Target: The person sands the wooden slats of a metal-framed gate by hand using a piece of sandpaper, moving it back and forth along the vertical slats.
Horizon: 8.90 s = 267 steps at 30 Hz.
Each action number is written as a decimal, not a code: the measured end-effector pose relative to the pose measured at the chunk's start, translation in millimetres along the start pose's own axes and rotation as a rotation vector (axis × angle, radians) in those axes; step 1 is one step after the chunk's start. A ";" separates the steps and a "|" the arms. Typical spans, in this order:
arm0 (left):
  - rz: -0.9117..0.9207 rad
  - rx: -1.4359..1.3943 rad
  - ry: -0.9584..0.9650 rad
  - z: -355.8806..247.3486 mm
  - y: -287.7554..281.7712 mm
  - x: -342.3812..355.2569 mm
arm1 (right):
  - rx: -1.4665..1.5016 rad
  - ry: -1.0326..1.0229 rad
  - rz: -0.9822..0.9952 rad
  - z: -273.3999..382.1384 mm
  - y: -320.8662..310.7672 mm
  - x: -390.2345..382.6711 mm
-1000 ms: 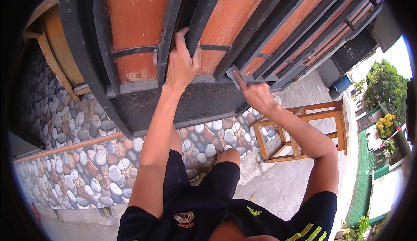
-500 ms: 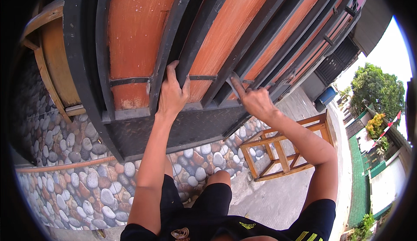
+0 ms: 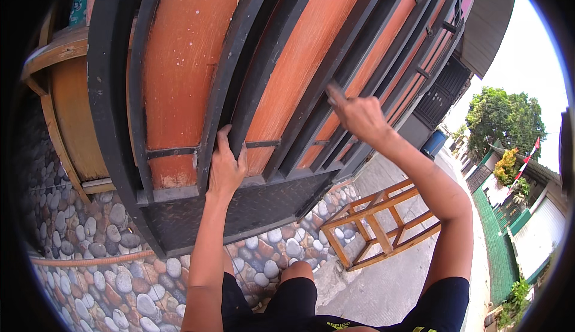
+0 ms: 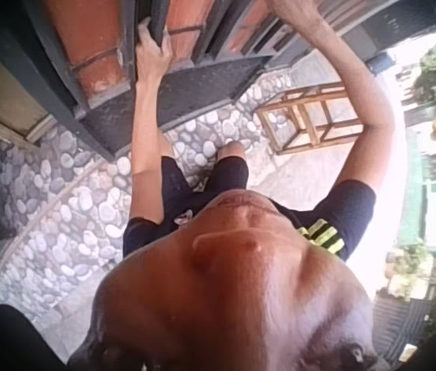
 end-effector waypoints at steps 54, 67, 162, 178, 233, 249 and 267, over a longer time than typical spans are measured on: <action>-0.006 -0.065 0.029 -5.4 10.0 -3.4 | 0.054 -0.120 0.248 85.0 68.4 -70.4; 0.003 -0.083 -0.007 2.3 11.4 -5.7 | 0.234 -0.050 0.260 133.0 92.3 -109.8; -0.053 -0.063 -0.083 -44.3 16.7 56.7 | 0.159 0.105 0.040 32.5 174.4 -188.4; -0.023 -0.038 -0.125 -40.3 22.1 55.6 | -0.077 0.083 -0.114 -13.8 134.4 -160.8; 1.030 -0.653 -0.965 -3.9 84.7 -295.3 | 1.839 1.457 0.062 265.6 209.1 -354.7; 1.453 -0.093 -0.014 -52.0 66.5 -221.6 | 2.970 0.980 0.722 305.0 123.8 -298.0; -0.369 0.235 0.684 -94.5 19.1 38.1 | -0.053 0.288 -0.355 -13.5 117.2 -158.9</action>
Point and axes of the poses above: each hand's wrist, its own x-axis towards the middle knuckle, its own y-axis out of the palm, z = x × y, the point moved 7 cm from there along x, towards the middle knuckle, and after that the axes turned 6 degrees about -z, right-handed, at the moved point
